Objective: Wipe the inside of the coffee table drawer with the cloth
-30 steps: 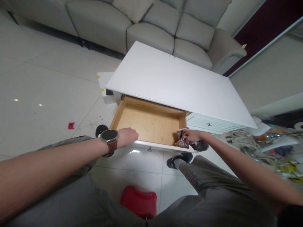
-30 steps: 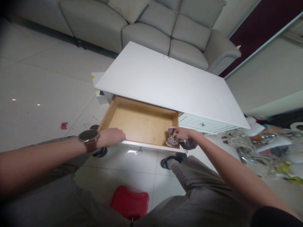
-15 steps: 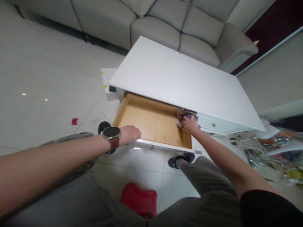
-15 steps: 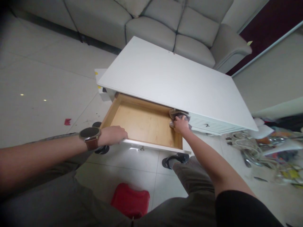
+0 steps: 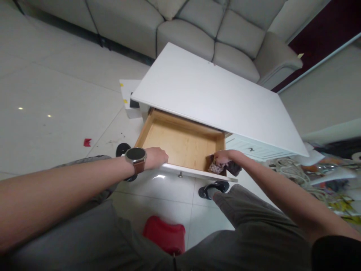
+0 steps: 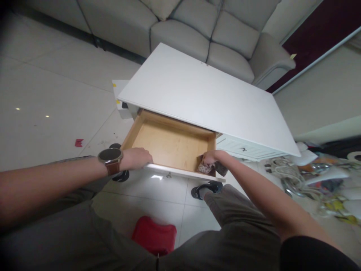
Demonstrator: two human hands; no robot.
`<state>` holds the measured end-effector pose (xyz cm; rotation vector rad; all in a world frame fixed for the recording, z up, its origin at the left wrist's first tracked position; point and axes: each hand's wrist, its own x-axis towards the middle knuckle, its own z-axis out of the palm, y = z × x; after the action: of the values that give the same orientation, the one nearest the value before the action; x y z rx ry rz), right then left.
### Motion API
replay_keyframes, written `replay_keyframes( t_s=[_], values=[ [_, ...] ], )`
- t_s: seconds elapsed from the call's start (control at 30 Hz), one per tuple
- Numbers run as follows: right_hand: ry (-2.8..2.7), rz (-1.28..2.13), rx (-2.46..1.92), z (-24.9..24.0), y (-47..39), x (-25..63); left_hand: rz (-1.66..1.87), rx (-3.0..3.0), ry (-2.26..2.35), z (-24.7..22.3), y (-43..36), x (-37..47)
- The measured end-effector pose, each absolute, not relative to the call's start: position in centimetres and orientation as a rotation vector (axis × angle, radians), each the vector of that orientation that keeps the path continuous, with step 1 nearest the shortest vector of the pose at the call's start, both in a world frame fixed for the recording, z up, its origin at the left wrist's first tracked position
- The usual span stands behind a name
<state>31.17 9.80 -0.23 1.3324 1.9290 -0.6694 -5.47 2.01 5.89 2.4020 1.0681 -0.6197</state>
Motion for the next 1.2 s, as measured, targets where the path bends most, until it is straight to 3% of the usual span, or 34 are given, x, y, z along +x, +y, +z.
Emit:
replay_keyframes(
  t_s=[0.17,0.27,0.47,0.77,0.97,1.2],
  values=[
    [2.368,-0.596,1.324,2.7,12.2,32.3,-0.563,2.418,1.069,5.6,1.9,-5.7],
    [2.451,-0.459,1.215,-0.2,10.5,31.9,-0.503,2.422,1.096,5.3,2.0,-5.7],
    [2.28,-0.493,1.2,-7.2,8.4,28.9,-0.589,2.432,1.064,5.3,2.2,-5.5],
    [2.548,-0.537,1.047,-9.4,10.7,14.5,-0.539,2.422,1.08,5.7,2.0,-5.4],
    [2.589,-0.516,1.234,-9.8,15.1,6.3,-0.586,2.465,1.072,5.3,1.9,-5.6],
    [2.6,-0.377,1.257,-10.0,15.9,14.9,-0.61,2.413,1.048,5.7,2.1,-5.5]
  ],
)
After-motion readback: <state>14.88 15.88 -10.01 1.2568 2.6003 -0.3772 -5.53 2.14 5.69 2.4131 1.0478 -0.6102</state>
